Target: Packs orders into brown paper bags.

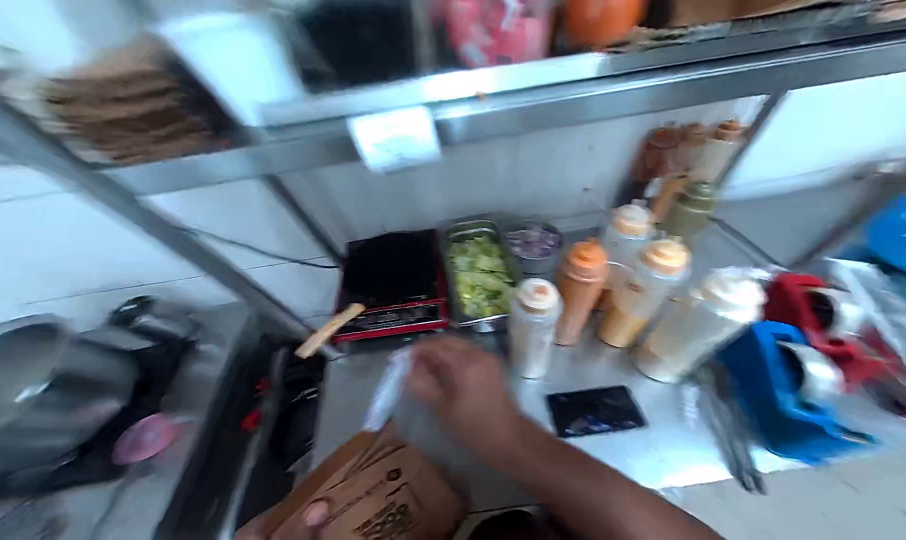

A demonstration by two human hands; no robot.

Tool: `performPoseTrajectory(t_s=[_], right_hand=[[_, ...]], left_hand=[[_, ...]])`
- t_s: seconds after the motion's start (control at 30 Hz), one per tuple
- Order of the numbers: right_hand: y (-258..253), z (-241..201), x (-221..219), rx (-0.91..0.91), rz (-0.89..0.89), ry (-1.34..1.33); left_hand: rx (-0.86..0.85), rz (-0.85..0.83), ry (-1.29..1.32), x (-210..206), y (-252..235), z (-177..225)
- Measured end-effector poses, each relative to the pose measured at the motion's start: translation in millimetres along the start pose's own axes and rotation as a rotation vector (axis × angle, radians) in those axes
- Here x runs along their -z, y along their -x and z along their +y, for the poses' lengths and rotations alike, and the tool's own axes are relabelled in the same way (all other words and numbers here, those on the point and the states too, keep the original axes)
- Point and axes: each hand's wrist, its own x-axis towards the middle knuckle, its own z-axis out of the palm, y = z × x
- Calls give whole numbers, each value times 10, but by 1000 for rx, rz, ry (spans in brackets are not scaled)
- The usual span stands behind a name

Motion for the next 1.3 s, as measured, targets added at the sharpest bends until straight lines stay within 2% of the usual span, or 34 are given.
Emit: performPoseTrajectory(t_s=[0.07,0.13,0.17,0.27,0.33,0.37,0.43,0.53,0.6,0.67,0.73,0.8,0.93,1.1,1.2,1.3], right_hand=[[-98,243,8,-131,31,41],[-155,390,-48,-273,-88,63],[-166,437,-107,-360,-205,50],[-235,522,-412,-562,-715,-26],[-269,555,-673,-621,-892,-12],[-289,537,-755,-618,-916,44],[-302,415,-741,-526,-871,-2],[-117,254,-455,-271,-924,-605],[17,156,-286,-81,-912,-709],[125,199,-183,38,-800,-673],[206,327,-80,77,-630,-593],[246,457,79,102,-538,-513],[374,620,297,154,-464,-401],[629,651,208,223,-273,-303],[689,653,164,234,-252,-232],[656,603,208,224,-366,-180]], left_hand=[[41,74,7,94,86,51],[53,161,5,157,161,57],[50,187,-4,212,205,43],[31,226,-46,414,332,16],[34,252,-79,483,377,11],[38,260,-84,491,387,22],[36,243,-79,495,375,43],[32,169,-61,425,280,13],[14,89,-1,301,150,-66],[-20,-20,85,132,-18,-164],[-46,-125,182,-70,-208,-245],[-59,-225,238,-265,-378,-296],[-157,-398,175,-476,-604,-347],[-384,-596,66,-438,-771,-424],[-413,-669,-50,-325,-757,-438],[-362,-674,-85,-254,-746,-444]])
